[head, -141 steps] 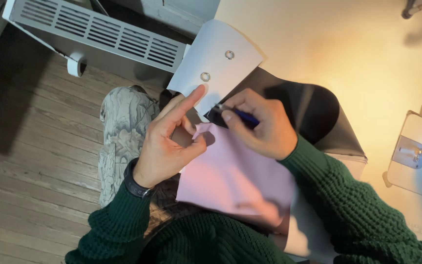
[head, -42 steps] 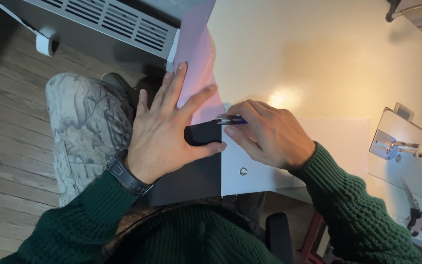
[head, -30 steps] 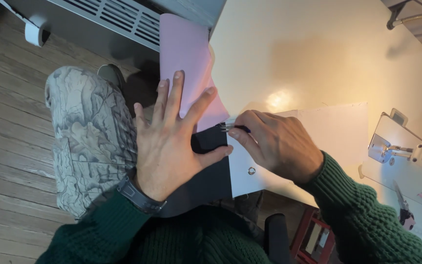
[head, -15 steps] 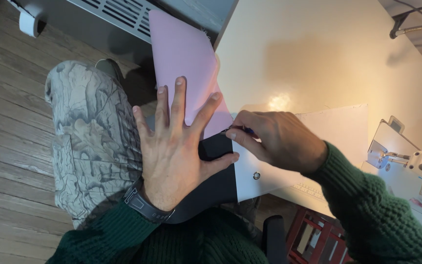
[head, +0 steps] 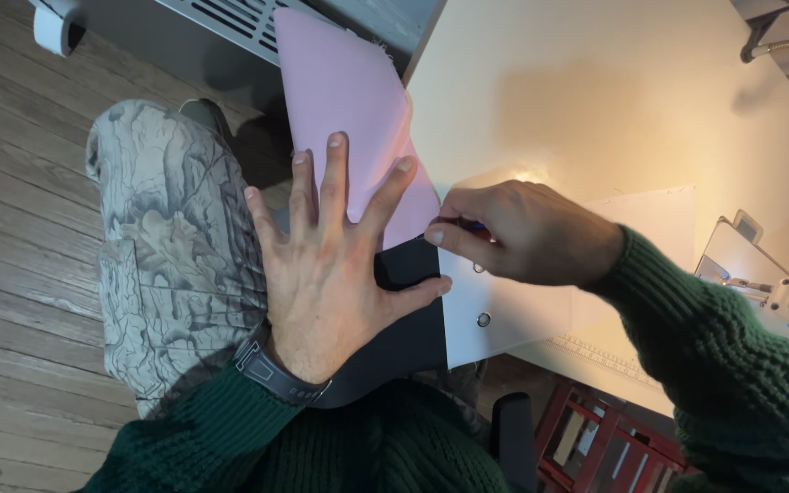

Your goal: The person is marking a piece of leather with a pen and then trimming the edges using a thread snipper at a sewing workstation.

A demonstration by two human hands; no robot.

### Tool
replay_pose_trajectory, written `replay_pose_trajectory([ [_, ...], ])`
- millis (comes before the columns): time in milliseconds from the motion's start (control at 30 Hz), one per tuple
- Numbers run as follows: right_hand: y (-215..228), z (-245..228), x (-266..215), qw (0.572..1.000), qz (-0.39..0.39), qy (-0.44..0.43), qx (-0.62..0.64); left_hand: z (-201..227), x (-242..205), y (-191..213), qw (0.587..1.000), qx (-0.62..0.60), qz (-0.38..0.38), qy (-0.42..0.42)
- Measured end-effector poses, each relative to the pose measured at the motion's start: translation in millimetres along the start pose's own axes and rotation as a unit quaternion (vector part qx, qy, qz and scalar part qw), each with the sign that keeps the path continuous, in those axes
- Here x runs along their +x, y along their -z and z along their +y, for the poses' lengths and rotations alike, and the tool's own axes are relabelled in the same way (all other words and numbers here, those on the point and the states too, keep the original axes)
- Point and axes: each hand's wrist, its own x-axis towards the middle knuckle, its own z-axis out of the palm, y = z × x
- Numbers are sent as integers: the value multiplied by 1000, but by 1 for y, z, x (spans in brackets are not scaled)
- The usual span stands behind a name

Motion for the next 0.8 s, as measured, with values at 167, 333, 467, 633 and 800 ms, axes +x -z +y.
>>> replay_pose_trajectory([
  [167, -2, 7, 2, 999, -19, -5, 49, -1, 1, 4, 1000, 26, 5, -1],
  [333, -5, 11, 2, 999, -9, -24, 38, -1, 2, 5, 999, 47, 10, -13],
  [467, -1, 9, 1, 999, -7, -27, 24, 1, 3, 7, 998, 54, 14, -14],
  [633, -1, 4, -3, 1000, -1, -19, -20, 0, 2, 6, 999, 47, 17, -14],
  [800, -5, 0, -4, 999, 7, -39, -6, -1, 2, 9, 998, 59, 19, -19],
])
